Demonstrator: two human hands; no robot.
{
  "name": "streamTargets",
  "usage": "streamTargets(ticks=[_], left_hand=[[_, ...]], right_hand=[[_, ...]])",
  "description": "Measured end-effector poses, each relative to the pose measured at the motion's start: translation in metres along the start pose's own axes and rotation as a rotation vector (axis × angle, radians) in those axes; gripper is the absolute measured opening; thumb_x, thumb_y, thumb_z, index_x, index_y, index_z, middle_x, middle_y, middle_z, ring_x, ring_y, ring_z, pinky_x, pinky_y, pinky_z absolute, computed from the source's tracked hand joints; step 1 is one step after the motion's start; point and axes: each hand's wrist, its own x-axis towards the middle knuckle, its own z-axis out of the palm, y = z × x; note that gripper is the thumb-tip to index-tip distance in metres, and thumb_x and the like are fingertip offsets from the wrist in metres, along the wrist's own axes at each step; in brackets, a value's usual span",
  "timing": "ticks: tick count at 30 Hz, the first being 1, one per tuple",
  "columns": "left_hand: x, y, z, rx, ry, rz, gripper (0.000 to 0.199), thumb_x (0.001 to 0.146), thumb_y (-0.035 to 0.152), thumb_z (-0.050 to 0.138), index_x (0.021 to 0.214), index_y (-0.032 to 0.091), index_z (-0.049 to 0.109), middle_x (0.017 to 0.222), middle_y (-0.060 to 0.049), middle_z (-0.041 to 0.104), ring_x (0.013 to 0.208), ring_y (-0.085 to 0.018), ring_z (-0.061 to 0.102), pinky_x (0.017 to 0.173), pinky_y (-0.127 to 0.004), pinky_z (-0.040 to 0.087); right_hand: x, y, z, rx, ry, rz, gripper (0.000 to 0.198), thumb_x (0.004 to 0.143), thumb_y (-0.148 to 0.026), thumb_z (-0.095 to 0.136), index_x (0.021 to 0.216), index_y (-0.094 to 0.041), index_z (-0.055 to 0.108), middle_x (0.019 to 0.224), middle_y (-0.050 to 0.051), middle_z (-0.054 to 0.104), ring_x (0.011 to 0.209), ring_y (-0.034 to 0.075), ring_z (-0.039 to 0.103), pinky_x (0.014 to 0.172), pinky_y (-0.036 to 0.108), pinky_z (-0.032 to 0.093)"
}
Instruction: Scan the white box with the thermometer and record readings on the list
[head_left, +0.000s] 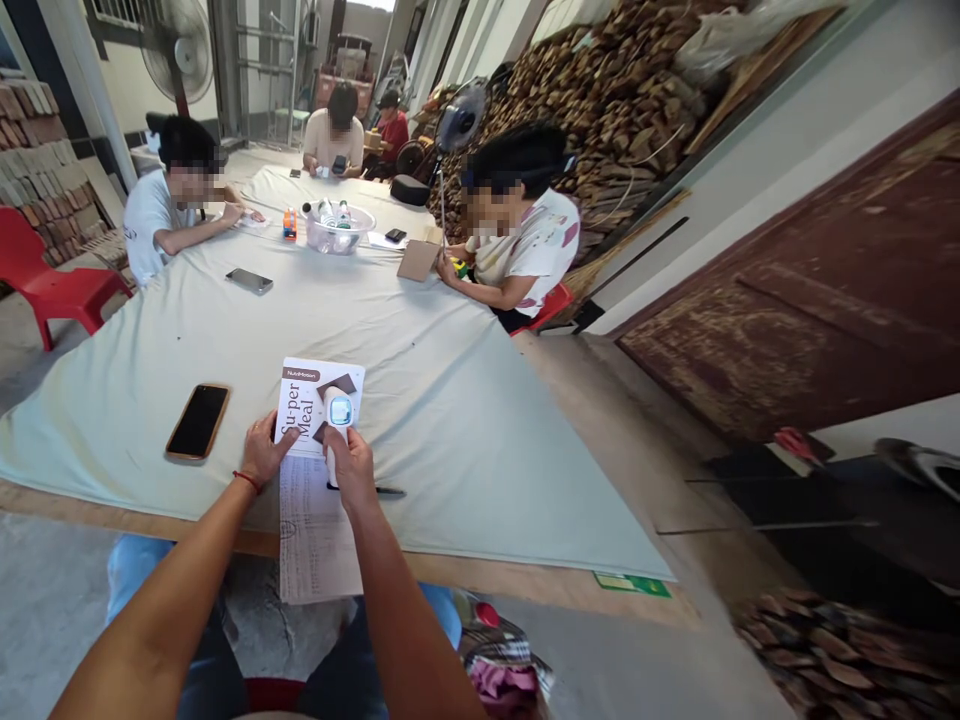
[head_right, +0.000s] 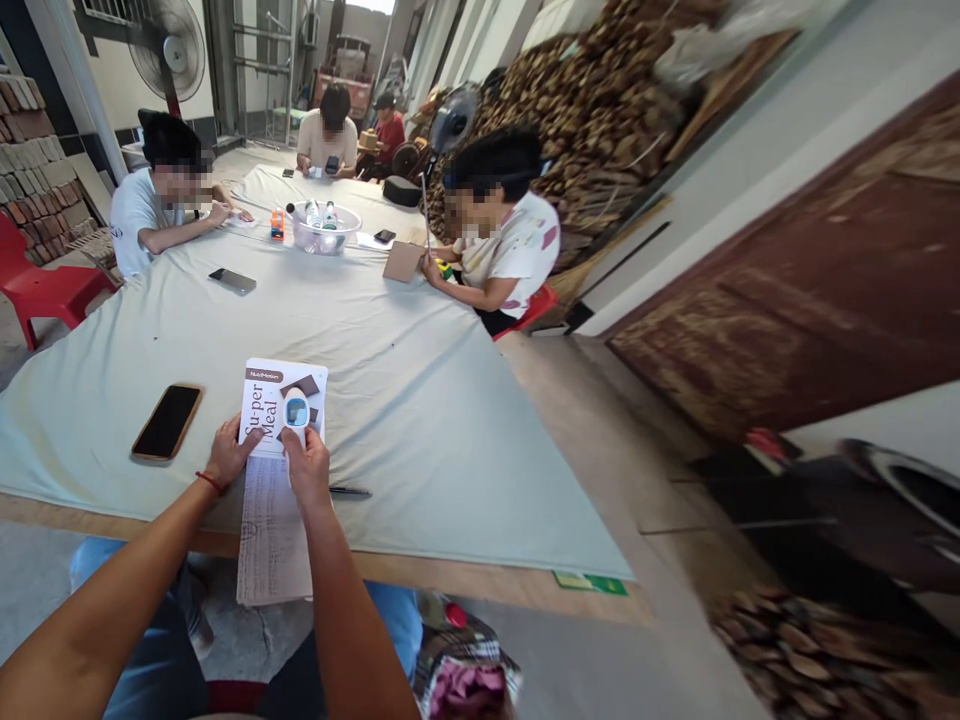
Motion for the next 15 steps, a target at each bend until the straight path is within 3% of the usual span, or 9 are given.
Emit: streamTargets(ticks=[10,15], left_hand=[[0.001,-0.008,0.006,0.077,0.014,0.019,0.041,0.093,0.05,0.045,0.112,0.019,0.061,0.108,-0.012,0.07,0.104,-0.03,0.061,0.096,-0.046,0.044],[0.002,-0.01,0.006,-0.02,0.054,-0.023,0.044,0.086,0.052,0.053,0.111,0.017,0.061,0.109,-0.014,0.068,0.109,-0.033,0.06,0.099,-0.05,0.043]], right_hand=[[-0.006,-0.011,0.003,0.067,-0.018,0.009,0.039,0.068,-0.057,0.067,0.063,-0.023,0.049,0.052,-0.008,0.043,0.049,0.009,0.034,0.049,0.024,0.029],[-0.017,-0.013,-0.008,0.064,-0.032,0.011,0.036,0.069,-0.052,0.067,0.062,-0.022,0.049,0.054,-0.007,0.044,0.05,0.009,0.035,0.049,0.024,0.029]])
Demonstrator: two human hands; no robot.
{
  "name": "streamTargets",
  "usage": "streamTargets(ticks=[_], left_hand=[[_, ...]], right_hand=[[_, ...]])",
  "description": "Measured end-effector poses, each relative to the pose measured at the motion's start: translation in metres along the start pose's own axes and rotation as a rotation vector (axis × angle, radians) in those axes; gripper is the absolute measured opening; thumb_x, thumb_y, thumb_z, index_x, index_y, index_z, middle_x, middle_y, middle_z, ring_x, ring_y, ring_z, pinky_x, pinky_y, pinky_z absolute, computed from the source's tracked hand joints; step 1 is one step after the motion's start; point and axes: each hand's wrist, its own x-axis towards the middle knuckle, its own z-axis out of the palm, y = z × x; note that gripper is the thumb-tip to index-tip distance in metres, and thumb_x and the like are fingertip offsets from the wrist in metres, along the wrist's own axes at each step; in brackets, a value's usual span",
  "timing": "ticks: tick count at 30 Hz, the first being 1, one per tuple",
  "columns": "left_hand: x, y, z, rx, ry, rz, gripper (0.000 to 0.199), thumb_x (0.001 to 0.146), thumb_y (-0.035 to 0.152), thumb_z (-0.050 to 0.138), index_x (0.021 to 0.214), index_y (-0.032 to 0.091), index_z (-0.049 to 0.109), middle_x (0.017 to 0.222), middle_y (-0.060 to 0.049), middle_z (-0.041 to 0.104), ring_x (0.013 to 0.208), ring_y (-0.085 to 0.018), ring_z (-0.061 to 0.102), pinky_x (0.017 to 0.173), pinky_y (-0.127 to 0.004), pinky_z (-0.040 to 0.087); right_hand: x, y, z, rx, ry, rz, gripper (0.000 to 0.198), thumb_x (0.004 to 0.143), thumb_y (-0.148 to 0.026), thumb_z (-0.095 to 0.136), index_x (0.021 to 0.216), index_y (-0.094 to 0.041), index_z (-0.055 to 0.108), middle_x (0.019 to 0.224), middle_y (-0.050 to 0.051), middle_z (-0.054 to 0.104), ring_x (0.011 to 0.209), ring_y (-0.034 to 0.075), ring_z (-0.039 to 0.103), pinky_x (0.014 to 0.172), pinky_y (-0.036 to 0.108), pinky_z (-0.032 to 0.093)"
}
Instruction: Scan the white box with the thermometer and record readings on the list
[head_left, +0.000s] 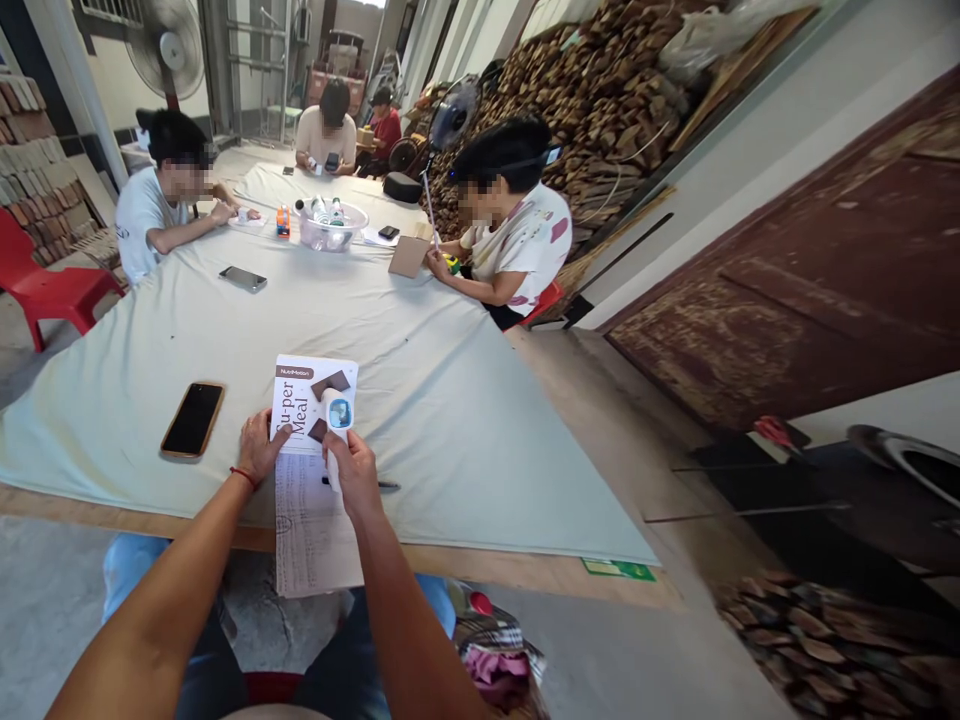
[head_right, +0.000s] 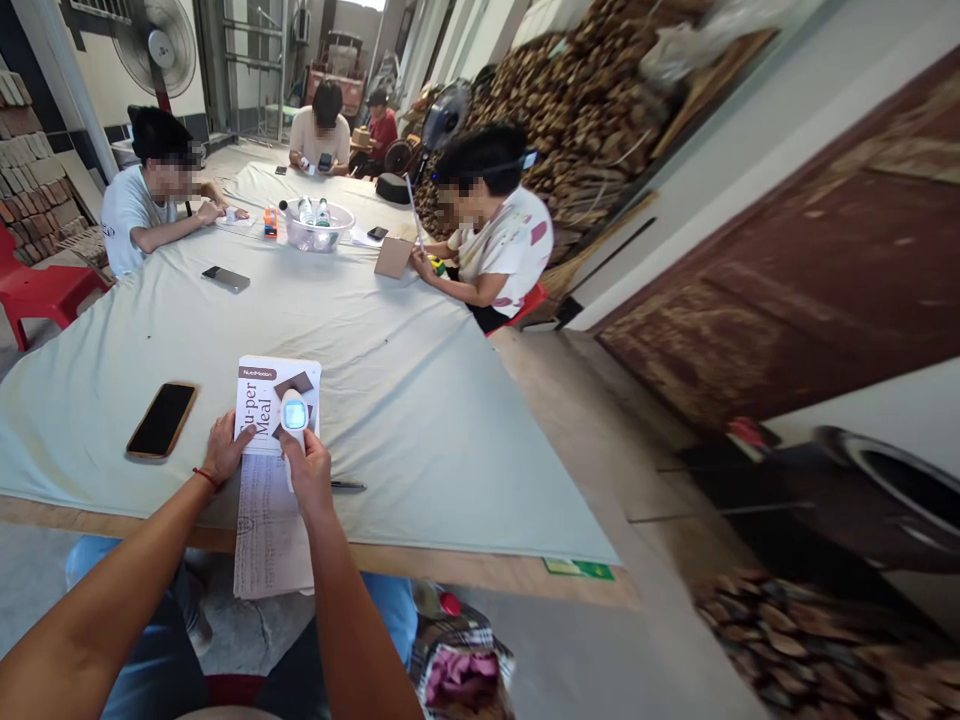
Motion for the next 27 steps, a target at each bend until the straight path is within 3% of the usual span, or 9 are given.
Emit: streamTargets(ticks=[16,18,21,24,27], left_hand=[[0.003,0.002,-0.012,-0.666,-0.121,-0.222,0.063,0.066,0.058,0.078,0.107,0.016,0.059,0.107,-0.01,0.069,0.095,-0.026,0.064,0.084,-0.04,0.051],[0.004,0.003,-0.013,-0.723,-0.127,-0.241,0.065,0.066,0.059,0.078,0.109,0.016,0.056,0.111,-0.01,0.068,0.097,-0.025,0.064,0.086,-0.04,0.051],[0.006,0.002,-0.014,-0.782,-0.112,-0.25,0.068,0.066,0.061,0.078,0.111,0.017,0.053,0.118,-0.011,0.066,0.102,-0.024,0.063,0.089,-0.04,0.05],[0.008,0.0,-0.011,-0.78,-0.069,-0.222,0.067,0.068,0.061,0.076,0.113,0.018,0.051,0.118,-0.01,0.065,0.104,-0.024,0.063,0.09,-0.041,0.05],[0.009,0.0,-0.006,-0.751,0.004,-0.181,0.063,0.072,0.061,0.074,0.113,0.02,0.049,0.114,-0.01,0.065,0.106,-0.025,0.062,0.092,-0.042,0.051]], right_hand=[[-0.036,-0.007,-0.071,-0.193,0.152,0.014,0.035,0.071,-0.054,0.065,0.067,-0.021,0.055,0.057,-0.005,0.048,0.056,0.012,0.042,0.054,0.025,0.035],[-0.034,-0.003,-0.082,-0.292,0.19,-0.037,0.035,0.071,-0.055,0.064,0.072,-0.02,0.061,0.062,-0.003,0.054,0.061,0.015,0.048,0.058,0.027,0.039],[-0.03,0.007,-0.101,-0.479,0.298,-0.078,0.045,0.071,-0.056,0.063,0.095,-0.017,0.068,0.084,0.004,0.069,0.079,0.021,0.059,0.07,0.03,0.046],[-0.026,0.019,-0.124,-0.727,0.378,-0.005,0.054,0.075,-0.053,0.06,0.114,-0.017,0.066,0.106,0.01,0.071,0.095,0.027,0.062,0.08,0.034,0.047],[-0.023,0.031,-0.149,-1.043,0.421,0.054,0.052,0.082,-0.048,0.055,0.123,-0.017,0.062,0.115,0.014,0.068,0.103,0.029,0.062,0.083,0.035,0.045]])
